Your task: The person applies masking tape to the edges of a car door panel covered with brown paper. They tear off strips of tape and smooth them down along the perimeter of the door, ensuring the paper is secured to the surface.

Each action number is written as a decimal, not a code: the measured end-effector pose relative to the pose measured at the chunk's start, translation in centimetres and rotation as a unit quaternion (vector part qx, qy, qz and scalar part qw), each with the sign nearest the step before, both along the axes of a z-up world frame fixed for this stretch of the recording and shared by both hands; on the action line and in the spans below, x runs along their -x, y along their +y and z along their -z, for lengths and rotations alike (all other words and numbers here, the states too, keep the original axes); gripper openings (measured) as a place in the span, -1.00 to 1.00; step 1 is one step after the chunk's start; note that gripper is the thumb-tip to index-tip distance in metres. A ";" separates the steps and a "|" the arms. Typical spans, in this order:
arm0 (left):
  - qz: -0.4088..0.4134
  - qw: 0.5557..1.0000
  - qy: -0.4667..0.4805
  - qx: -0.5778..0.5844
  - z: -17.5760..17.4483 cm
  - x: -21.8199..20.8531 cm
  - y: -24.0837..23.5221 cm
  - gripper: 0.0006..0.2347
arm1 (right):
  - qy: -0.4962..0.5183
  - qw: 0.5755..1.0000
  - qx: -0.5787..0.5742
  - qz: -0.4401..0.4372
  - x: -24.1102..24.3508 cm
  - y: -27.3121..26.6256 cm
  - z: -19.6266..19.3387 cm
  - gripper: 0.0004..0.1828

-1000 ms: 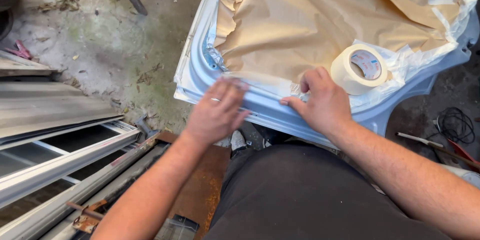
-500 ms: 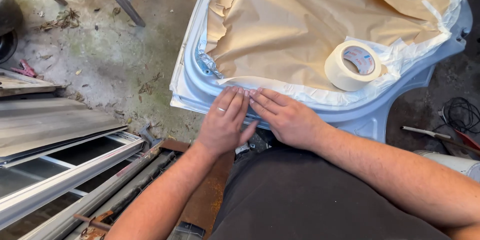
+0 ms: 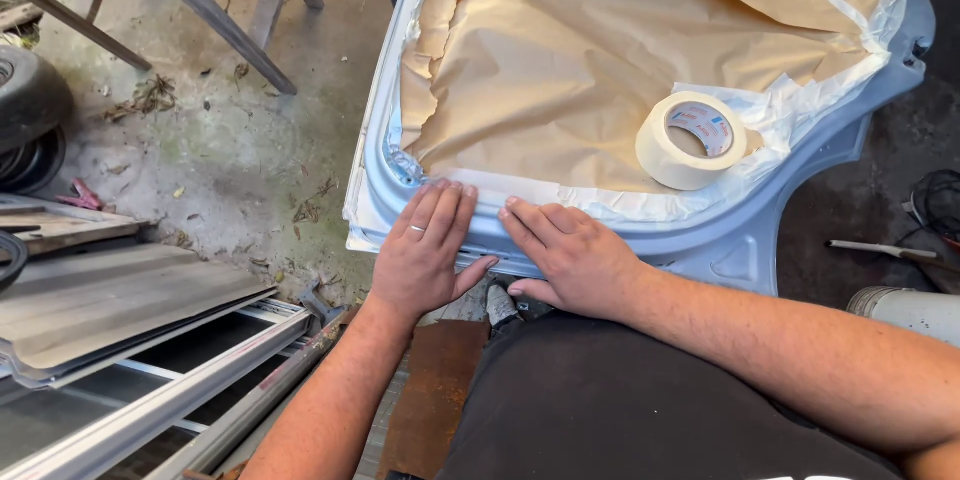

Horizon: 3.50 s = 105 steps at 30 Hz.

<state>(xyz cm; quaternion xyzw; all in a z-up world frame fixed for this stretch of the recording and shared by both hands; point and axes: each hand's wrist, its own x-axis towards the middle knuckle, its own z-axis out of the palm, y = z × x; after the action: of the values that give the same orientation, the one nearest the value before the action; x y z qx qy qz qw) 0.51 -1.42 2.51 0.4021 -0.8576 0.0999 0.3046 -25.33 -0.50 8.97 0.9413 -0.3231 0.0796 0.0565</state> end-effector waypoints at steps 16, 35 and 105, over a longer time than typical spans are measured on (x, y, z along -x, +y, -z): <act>0.016 0.996 -0.033 -0.078 -1.0 1.6 -0.6 -0.05 | 0.072 0.997 -0.013 0.017 4.8 0.6 -0.1 0.12; -0.061 0.994 -0.007 -0.092 -1.2 1.2 0.6 -0.20 | -0.136 0.981 -0.128 -0.060 9.7 0.0 -1.9 -0.51; -0.004 0.958 0.206 -0.199 -19.5 -16.1 -20.8 -0.94 | -0.295 0.920 -0.078 0.247 -13.7 -18.6 -10.9 0.07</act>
<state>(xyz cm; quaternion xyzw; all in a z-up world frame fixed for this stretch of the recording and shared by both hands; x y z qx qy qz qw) 16.62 -22.26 22.00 0.4703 -0.7769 -0.1568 0.3882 -11.64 -19.07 19.88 0.7668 -0.5524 0.3119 -0.0975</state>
